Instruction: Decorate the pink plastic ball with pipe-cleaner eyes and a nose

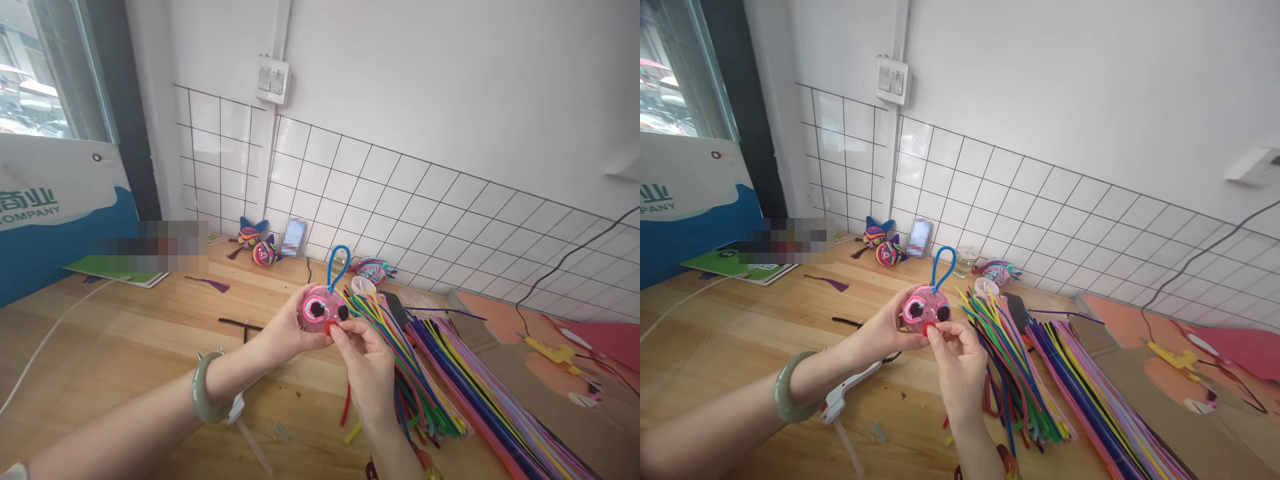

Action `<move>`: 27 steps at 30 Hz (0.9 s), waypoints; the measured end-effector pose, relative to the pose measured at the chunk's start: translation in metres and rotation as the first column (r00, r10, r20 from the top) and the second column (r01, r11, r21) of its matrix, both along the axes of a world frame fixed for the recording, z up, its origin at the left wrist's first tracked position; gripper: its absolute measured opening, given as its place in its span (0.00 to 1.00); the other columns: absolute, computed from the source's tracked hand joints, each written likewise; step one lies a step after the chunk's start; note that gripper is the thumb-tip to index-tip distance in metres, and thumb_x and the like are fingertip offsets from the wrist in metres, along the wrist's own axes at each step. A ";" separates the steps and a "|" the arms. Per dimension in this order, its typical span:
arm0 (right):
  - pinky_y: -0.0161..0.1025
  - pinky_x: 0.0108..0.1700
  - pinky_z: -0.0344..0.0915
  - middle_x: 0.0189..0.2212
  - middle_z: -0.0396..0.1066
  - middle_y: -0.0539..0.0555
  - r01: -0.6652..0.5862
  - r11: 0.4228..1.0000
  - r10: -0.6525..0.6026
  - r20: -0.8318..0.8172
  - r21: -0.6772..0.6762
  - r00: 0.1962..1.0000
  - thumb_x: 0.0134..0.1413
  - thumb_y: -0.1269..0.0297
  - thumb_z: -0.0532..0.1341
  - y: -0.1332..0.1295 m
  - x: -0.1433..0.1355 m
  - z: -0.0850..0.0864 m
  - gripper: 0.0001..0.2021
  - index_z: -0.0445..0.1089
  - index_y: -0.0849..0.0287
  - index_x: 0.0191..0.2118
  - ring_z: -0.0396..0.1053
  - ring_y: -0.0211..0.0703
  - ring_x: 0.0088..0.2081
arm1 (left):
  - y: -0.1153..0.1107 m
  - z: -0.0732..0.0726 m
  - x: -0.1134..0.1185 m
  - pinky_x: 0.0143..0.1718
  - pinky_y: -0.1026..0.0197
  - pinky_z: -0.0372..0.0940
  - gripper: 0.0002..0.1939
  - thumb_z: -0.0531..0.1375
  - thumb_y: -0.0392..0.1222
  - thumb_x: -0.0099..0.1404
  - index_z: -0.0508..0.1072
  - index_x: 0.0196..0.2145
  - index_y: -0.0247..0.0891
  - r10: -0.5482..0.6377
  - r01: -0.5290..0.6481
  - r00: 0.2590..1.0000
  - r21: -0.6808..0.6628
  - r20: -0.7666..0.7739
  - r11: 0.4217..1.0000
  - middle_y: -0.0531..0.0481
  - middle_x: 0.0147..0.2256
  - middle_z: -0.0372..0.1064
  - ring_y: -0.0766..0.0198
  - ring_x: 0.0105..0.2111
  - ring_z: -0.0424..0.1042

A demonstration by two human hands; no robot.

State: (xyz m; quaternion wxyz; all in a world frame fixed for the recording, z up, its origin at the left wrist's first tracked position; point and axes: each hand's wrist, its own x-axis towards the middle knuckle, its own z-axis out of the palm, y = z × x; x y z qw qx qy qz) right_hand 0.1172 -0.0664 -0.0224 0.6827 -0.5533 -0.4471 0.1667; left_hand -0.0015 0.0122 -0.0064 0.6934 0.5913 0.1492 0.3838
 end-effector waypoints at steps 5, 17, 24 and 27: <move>0.39 0.36 0.66 0.27 0.70 0.50 0.000 1.000 0.000 0.009 0.012 1.000 0.46 0.61 0.66 -0.001 0.000 0.001 0.08 0.69 0.58 0.29 0.68 0.40 0.31 | 0.000 -0.001 0.001 0.44 0.59 0.65 0.37 0.69 0.34 0.47 0.58 0.53 0.38 -0.002 0.001 1.000 0.005 0.010 1.000 0.44 0.48 0.67 0.59 0.44 0.70; 0.41 0.39 0.64 0.27 0.69 0.50 0.049 0.998 -0.050 0.059 0.026 0.997 0.47 0.60 0.66 -0.002 -0.003 0.000 0.07 0.70 0.58 0.28 0.68 0.41 0.33 | -0.002 -0.001 0.002 0.44 0.59 0.66 0.38 0.69 0.36 0.48 0.57 0.54 0.40 0.009 -0.009 1.000 0.004 0.024 1.000 0.43 0.50 0.66 0.56 0.46 0.70; 0.41 0.39 0.63 0.26 0.70 0.51 0.073 0.997 -0.073 0.055 0.002 0.996 0.46 0.59 0.66 -0.002 -0.004 0.001 0.09 0.70 0.59 0.27 0.67 0.42 0.32 | -0.001 -0.002 0.003 0.45 0.60 0.66 0.37 0.69 0.37 0.49 0.57 0.53 0.41 0.003 -0.004 0.999 0.033 0.046 0.999 0.43 0.50 0.66 0.56 0.48 0.68; 0.41 0.39 0.63 0.26 0.70 0.50 0.073 0.997 -0.074 0.060 0.009 0.995 0.46 0.59 0.66 -0.002 -0.004 0.002 0.09 0.70 0.59 0.27 0.67 0.42 0.32 | -0.001 -0.005 0.004 0.45 0.60 0.65 0.37 0.69 0.38 0.49 0.58 0.54 0.41 0.014 -0.017 0.999 0.054 0.049 0.998 0.44 0.50 0.66 0.57 0.48 0.68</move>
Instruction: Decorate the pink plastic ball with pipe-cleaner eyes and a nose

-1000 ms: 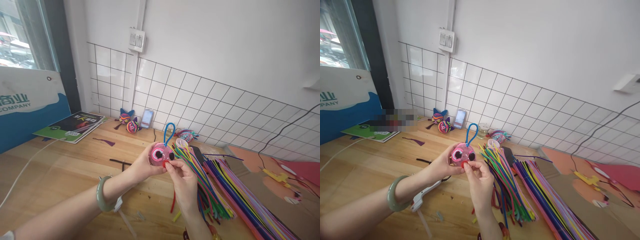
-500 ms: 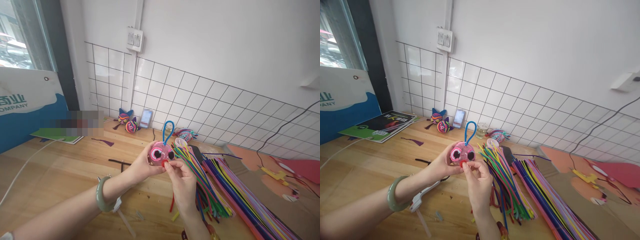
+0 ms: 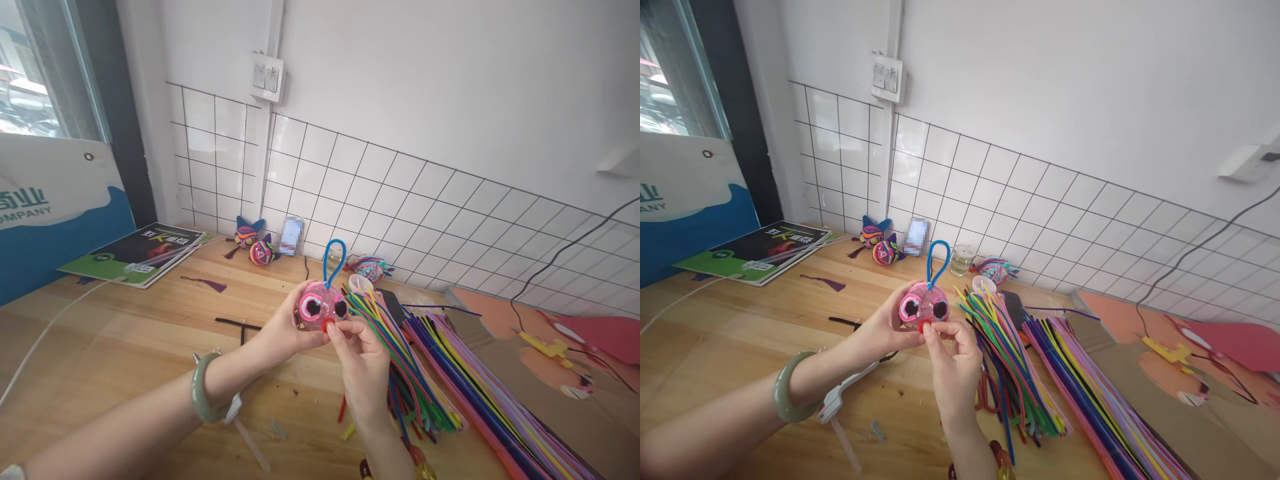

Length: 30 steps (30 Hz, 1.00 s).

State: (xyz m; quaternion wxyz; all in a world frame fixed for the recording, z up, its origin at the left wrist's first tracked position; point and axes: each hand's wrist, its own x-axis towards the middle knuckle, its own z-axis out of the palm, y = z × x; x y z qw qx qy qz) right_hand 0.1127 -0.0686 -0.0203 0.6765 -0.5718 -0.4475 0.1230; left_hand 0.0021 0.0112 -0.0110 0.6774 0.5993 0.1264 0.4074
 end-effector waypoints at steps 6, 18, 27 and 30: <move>0.42 0.39 0.64 0.27 0.69 0.51 -0.012 1.000 0.012 0.005 0.019 1.000 0.47 0.60 0.65 0.000 -0.001 0.000 0.08 0.70 0.58 0.27 0.67 0.42 0.33 | -0.003 0.001 0.000 0.46 0.60 0.64 0.37 0.69 0.37 0.49 0.58 0.54 0.42 0.016 -0.015 1.000 -0.031 0.020 0.999 0.44 0.51 0.65 0.56 0.50 0.67; 0.42 0.39 0.64 0.27 0.69 0.50 -0.027 0.999 0.028 -0.023 0.028 0.999 0.47 0.60 0.65 0.000 -0.001 -0.001 0.08 0.69 0.58 0.27 0.67 0.42 0.33 | -0.003 0.001 0.000 0.45 0.59 0.65 0.38 0.69 0.37 0.48 0.58 0.54 0.40 0.025 -0.024 0.999 -0.038 0.020 0.999 0.42 0.51 0.64 0.55 0.49 0.67; 0.41 0.39 0.63 0.27 0.66 0.49 -0.013 1.000 0.011 -0.154 -0.009 0.988 0.43 0.57 0.67 0.001 0.000 -0.004 0.13 0.65 0.58 0.30 0.66 0.41 0.33 | -0.004 0.001 0.001 0.44 0.58 0.65 0.39 0.70 0.37 0.46 0.57 0.54 0.42 0.007 -0.005 0.999 -0.064 0.033 0.998 0.42 0.51 0.63 0.54 0.49 0.67; 0.40 0.39 0.63 0.27 0.63 0.47 -0.008 1.000 0.007 -0.193 -0.004 0.981 0.41 0.57 0.68 0.002 0.000 -0.004 0.16 0.61 0.57 0.30 0.64 0.40 0.32 | -0.002 -0.001 0.000 0.43 0.59 0.66 0.39 0.70 0.38 0.47 0.56 0.55 0.43 -0.042 0.043 0.999 -0.057 0.028 0.997 0.43 0.53 0.61 0.54 0.49 0.66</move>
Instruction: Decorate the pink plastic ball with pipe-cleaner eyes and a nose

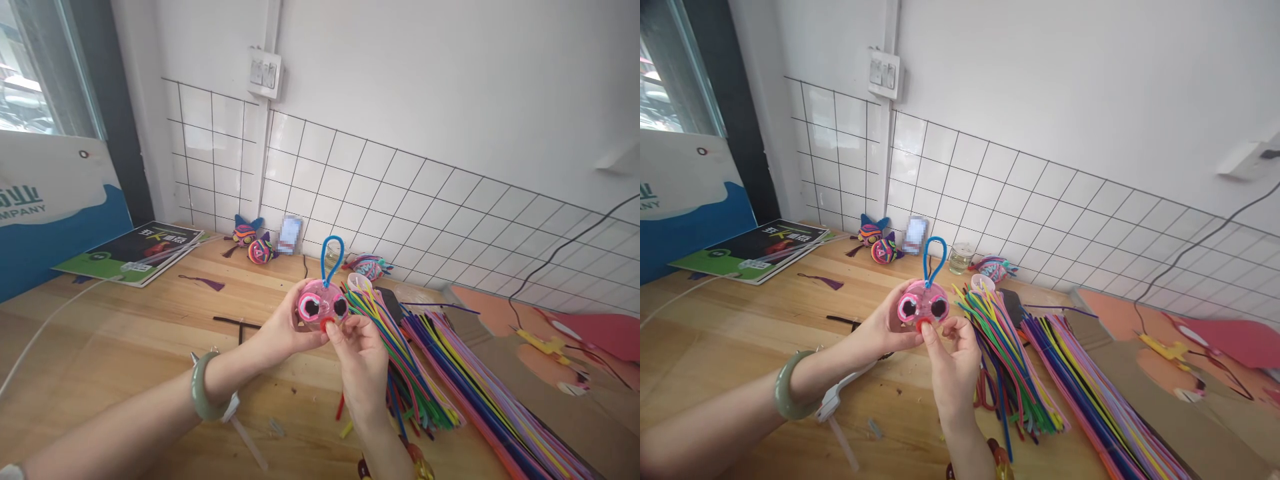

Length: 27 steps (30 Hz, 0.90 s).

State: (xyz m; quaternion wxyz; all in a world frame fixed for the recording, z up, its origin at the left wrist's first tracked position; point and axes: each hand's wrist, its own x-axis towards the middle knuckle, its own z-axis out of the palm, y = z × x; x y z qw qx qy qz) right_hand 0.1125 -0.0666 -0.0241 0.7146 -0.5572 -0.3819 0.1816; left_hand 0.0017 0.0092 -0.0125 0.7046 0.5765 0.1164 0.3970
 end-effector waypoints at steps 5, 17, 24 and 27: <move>0.39 0.39 0.62 0.28 0.60 0.47 -0.014 1.000 0.014 -0.029 0.017 0.999 0.42 0.58 0.68 0.000 0.000 0.001 0.16 0.60 0.56 0.31 0.61 0.38 0.33 | 0.001 -0.001 -0.003 0.48 0.59 0.62 0.38 0.68 0.38 0.51 0.55 0.57 0.44 -0.071 0.072 0.996 -0.013 0.047 0.997 0.44 0.55 0.60 0.55 0.53 0.63; 0.38 0.37 0.61 0.28 0.59 0.46 -0.024 0.999 0.025 -0.013 0.022 1.000 0.41 0.56 0.68 0.000 0.002 -0.001 0.17 0.59 0.56 0.31 0.60 0.38 0.32 | -0.005 0.004 -0.003 0.53 0.59 0.58 0.37 0.68 0.36 0.52 0.56 0.56 0.43 -0.029 0.033 0.997 -0.057 0.074 0.998 0.45 0.54 0.62 0.57 0.53 0.62; 0.38 0.37 0.60 0.28 0.58 0.46 -0.027 1.000 0.027 -0.009 0.006 1.000 0.41 0.57 0.68 0.000 0.002 -0.002 0.17 0.60 0.56 0.32 0.59 0.38 0.32 | -0.001 -0.002 0.001 0.52 0.57 0.60 0.35 0.68 0.35 0.52 0.58 0.55 0.44 -0.035 0.041 0.993 -0.046 0.113 0.998 0.45 0.53 0.63 0.56 0.52 0.64; 0.38 0.37 0.60 0.27 0.59 0.46 -0.018 1.000 0.018 0.005 0.021 1.000 0.42 0.57 0.68 -0.001 0.002 -0.001 0.16 0.60 0.56 0.31 0.60 0.38 0.31 | 0.000 -0.004 0.003 0.51 0.57 0.60 0.35 0.68 0.35 0.52 0.59 0.55 0.44 -0.028 0.034 0.992 -0.046 0.120 0.998 0.45 0.53 0.64 0.56 0.51 0.64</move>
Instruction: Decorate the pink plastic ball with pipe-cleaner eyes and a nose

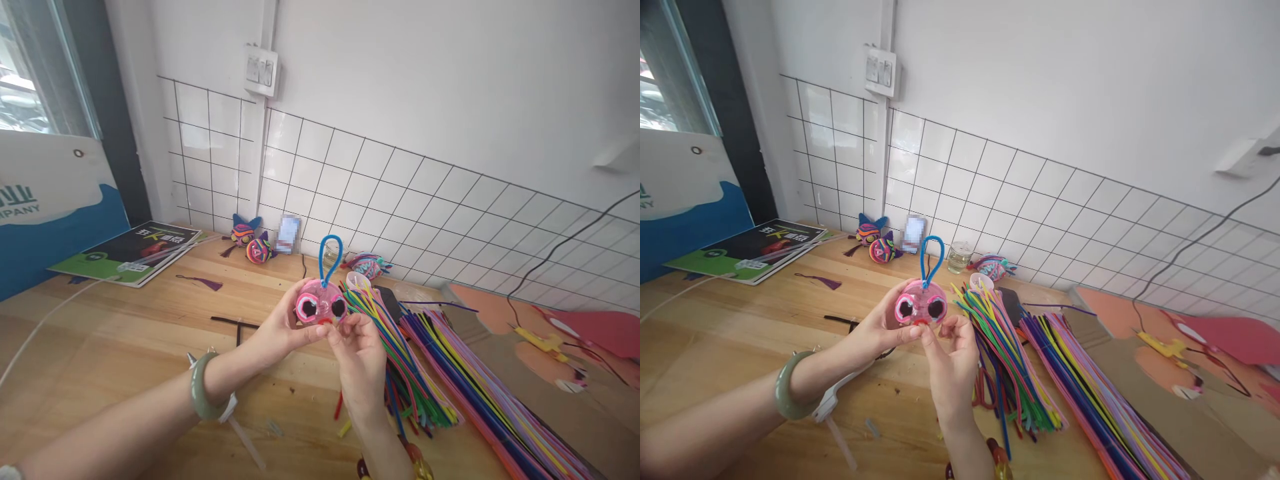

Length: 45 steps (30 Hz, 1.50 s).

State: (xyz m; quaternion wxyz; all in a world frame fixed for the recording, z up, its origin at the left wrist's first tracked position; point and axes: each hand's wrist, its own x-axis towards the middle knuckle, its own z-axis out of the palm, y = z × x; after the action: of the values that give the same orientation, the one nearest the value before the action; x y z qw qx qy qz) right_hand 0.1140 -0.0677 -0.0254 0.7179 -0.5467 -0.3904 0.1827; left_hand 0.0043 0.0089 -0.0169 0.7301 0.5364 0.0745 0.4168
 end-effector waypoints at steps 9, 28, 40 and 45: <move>0.38 0.38 0.61 0.28 0.63 0.48 0.042 0.994 -0.067 0.275 0.098 0.959 0.50 0.63 0.63 -0.004 -0.001 -0.001 0.04 0.71 0.55 0.33 0.62 0.38 0.32 | 0.001 -0.004 0.003 0.49 0.59 0.62 0.34 0.68 0.34 0.52 0.60 0.54 0.44 -0.044 0.045 0.999 -0.027 0.030 0.999 0.47 0.51 0.66 0.59 0.49 0.67; 0.37 0.33 0.63 0.27 0.66 0.50 0.110 0.986 -0.148 0.352 0.124 0.924 0.50 0.64 0.64 -0.004 -0.001 -0.001 0.04 0.75 0.56 0.32 0.66 0.39 0.31 | 0.002 -0.004 0.001 0.49 0.58 0.63 0.33 0.68 0.34 0.52 0.61 0.54 0.45 -0.021 0.021 1.000 -0.012 0.007 1.000 0.46 0.51 0.66 0.58 0.49 0.67; 0.37 0.34 0.65 0.27 0.67 0.50 0.103 0.991 -0.122 0.277 0.081 0.953 0.48 0.63 0.65 -0.003 -0.001 0.000 0.05 0.75 0.57 0.30 0.66 0.40 0.31 | 0.004 -0.001 -0.001 0.45 0.58 0.65 0.40 0.70 0.35 0.49 0.57 0.57 0.45 -0.061 0.063 0.997 0.030 -0.055 0.998 0.42 0.53 0.63 0.54 0.50 0.66; 0.37 0.33 0.65 0.26 0.67 0.50 0.104 0.991 -0.124 0.282 0.085 0.952 0.48 0.62 0.65 -0.003 -0.001 0.001 0.05 0.76 0.58 0.30 0.66 0.40 0.31 | 0.004 -0.003 0.001 0.54 0.53 0.59 0.38 0.68 0.36 0.51 0.59 0.57 0.43 -0.033 0.034 0.999 0.009 -0.012 0.999 0.41 0.56 0.62 0.52 0.54 0.63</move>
State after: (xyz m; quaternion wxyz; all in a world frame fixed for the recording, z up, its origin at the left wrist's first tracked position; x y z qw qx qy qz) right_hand 0.1128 -0.0707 -0.0243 0.6817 -0.5638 -0.4640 0.0464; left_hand 0.0050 0.0125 -0.0198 0.7341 0.5433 0.0681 0.4015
